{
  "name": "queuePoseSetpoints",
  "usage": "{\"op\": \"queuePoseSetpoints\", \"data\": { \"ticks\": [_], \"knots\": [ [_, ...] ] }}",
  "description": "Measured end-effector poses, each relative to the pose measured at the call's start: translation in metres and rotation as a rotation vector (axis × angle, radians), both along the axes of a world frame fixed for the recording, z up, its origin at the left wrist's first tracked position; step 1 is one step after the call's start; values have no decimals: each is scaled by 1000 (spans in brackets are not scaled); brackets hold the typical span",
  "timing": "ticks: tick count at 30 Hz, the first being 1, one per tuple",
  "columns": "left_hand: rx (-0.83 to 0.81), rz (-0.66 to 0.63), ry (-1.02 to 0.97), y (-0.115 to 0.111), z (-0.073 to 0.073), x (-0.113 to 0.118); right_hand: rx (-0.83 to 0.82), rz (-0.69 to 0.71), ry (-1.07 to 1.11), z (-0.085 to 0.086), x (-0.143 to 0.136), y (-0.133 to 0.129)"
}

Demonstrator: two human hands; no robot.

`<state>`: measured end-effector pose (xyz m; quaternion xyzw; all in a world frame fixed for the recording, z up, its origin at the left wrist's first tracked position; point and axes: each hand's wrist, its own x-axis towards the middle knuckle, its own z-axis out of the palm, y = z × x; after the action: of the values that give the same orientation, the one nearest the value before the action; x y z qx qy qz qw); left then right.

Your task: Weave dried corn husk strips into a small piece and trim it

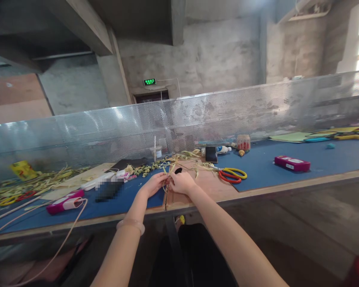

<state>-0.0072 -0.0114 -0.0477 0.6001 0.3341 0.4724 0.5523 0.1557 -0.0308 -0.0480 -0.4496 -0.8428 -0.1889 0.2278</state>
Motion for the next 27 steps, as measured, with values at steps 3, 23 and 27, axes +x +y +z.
{"op": "queuePoseSetpoints", "data": {
  "ticks": [3, 23, 27],
  "knots": [
    [24, 3, -1, 2, -2, 0, -19, 12, -49, 1, 0, -1],
    [100, 94, 69, 11, -7, 1, -56, -31, -61, 2, 0, 1],
    [114, 113, 85, 8, -7, 0, -58, -48, 34, 0, -1, 6]
  ]
}}
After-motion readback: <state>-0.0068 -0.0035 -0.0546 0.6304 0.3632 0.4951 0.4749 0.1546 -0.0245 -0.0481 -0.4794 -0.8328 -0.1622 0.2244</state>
